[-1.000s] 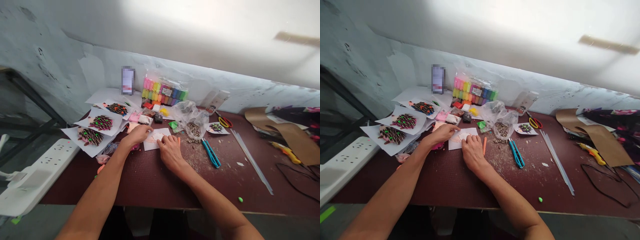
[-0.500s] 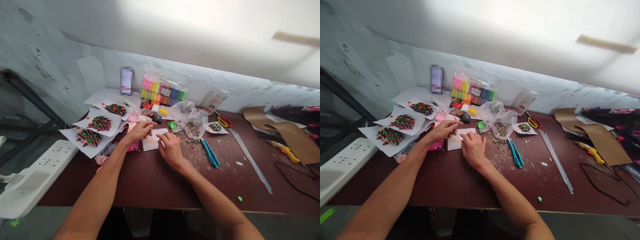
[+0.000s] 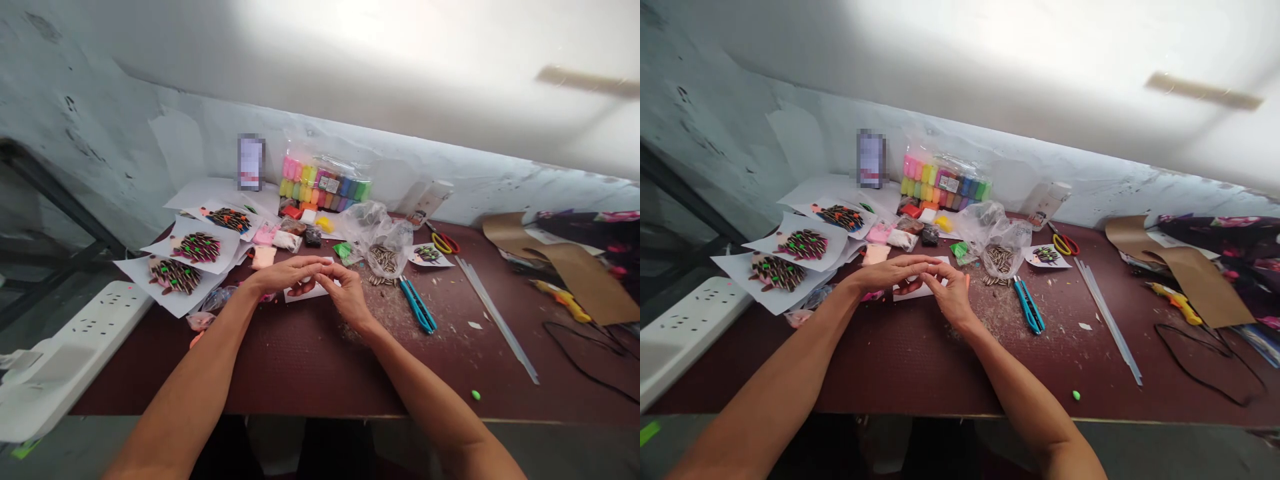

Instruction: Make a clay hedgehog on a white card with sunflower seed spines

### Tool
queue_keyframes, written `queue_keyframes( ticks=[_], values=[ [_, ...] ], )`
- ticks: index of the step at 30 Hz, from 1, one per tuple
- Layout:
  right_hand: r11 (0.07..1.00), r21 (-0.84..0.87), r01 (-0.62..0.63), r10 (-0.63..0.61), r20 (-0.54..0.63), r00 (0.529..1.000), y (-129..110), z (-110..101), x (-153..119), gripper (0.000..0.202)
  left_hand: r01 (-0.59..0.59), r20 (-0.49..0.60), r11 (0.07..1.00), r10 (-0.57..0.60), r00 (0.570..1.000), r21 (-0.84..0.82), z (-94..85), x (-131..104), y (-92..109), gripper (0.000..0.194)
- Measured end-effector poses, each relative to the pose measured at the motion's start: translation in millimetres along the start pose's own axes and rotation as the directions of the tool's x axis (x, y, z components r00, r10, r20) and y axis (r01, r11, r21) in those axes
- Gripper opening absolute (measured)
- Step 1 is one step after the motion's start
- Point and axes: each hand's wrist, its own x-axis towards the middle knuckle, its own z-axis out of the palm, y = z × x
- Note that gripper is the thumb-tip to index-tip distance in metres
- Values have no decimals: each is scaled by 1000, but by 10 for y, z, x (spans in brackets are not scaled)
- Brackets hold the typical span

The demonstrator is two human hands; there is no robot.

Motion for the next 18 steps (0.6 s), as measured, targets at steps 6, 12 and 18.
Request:
queue_keyframes(
  ticks=[6,12,18],
  values=[
    [995,-72,75,-81,-84,993,62,13,8,22,-14,41,996,18,999,-86,5,-18,4,59],
    [983,-157,95,-103,-44,994,61,18,-13,15,27,-5,989,-28,1000,-143,8,-5,-22,59],
    [972,-209,105,-121,-62,991,68,-13,5,18,16,-52,989,-23,998,-145,1,1,-9,57]
  ],
)
